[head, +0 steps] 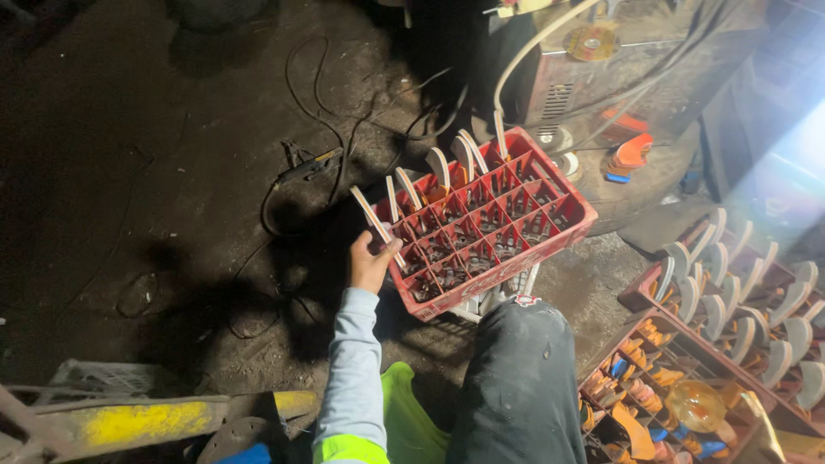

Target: The person sits on the floor and applies a liquid adhesive to the soles of sandals using a brush. They pick up each sandal from a crate, apply the glue, and place it back into the crate.

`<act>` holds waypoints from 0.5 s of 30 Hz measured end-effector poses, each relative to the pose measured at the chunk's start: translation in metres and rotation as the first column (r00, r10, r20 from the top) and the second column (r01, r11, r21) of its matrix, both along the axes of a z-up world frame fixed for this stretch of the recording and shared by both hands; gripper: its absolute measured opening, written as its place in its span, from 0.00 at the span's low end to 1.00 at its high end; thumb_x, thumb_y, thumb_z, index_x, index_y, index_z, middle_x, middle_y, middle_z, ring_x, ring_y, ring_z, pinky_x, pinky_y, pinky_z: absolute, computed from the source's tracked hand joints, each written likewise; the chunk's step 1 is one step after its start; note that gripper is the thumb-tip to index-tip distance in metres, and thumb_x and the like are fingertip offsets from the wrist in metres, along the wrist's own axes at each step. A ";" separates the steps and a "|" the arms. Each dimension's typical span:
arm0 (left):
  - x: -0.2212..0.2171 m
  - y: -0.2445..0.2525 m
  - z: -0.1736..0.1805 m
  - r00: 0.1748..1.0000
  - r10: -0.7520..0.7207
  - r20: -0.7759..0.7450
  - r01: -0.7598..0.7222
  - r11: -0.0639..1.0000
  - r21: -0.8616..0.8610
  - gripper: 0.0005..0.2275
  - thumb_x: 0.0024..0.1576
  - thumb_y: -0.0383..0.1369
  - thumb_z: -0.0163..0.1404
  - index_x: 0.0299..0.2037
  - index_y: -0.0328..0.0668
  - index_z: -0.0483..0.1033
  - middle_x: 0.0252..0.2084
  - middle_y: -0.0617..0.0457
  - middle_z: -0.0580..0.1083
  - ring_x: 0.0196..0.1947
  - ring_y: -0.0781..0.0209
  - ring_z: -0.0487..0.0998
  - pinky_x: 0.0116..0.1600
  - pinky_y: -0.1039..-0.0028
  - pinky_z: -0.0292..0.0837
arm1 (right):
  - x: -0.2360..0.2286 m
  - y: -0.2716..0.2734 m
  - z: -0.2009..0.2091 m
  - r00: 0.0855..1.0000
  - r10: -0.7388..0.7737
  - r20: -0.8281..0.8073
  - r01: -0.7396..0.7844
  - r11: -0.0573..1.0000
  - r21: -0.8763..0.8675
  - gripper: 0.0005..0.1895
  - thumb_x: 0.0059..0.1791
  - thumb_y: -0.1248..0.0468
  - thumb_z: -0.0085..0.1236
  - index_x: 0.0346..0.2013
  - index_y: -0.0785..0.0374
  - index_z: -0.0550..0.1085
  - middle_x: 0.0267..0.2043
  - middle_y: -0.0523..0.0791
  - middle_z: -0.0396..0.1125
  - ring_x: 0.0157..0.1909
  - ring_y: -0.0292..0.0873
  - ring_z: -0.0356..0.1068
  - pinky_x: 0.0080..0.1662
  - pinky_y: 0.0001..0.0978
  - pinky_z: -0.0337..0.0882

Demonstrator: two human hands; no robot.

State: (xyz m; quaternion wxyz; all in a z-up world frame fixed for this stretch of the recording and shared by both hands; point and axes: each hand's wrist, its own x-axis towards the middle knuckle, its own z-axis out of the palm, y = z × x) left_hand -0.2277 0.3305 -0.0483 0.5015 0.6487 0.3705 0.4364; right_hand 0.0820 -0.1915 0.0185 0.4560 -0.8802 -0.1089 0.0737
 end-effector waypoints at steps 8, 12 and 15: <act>0.027 0.025 -0.030 0.960 0.243 -0.142 -0.184 0.925 0.334 0.20 0.44 0.27 0.70 0.46 0.32 0.78 0.40 0.49 0.78 0.38 0.61 0.76 0.45 0.70 0.72 | 0.022 -0.017 -0.025 0.983 0.174 0.064 -0.182 0.968 0.173 0.10 0.60 0.66 0.61 0.41 0.73 0.75 0.29 0.52 0.74 0.33 0.42 0.75 0.45 0.31 0.75; 0.031 0.029 -0.053 0.930 0.233 -0.283 -0.173 0.960 0.222 0.22 0.39 0.26 0.70 0.43 0.33 0.76 0.37 0.48 0.78 0.32 0.59 0.76 0.39 0.69 0.73 | 0.026 -0.039 -0.047 0.977 0.182 0.112 -0.200 0.961 0.189 0.06 0.56 0.68 0.61 0.44 0.71 0.78 0.32 0.50 0.74 0.36 0.37 0.74 0.47 0.28 0.73; 0.025 0.034 -0.066 0.891 0.241 -0.385 -0.127 0.946 0.298 0.19 0.39 0.25 0.71 0.37 0.32 0.75 0.37 0.45 0.76 0.32 0.55 0.78 0.38 0.66 0.75 | 0.036 -0.055 -0.059 0.986 0.144 0.080 -0.112 0.942 -0.315 0.10 0.55 0.62 0.62 0.49 0.63 0.81 0.31 0.50 0.75 0.33 0.41 0.74 0.43 0.31 0.73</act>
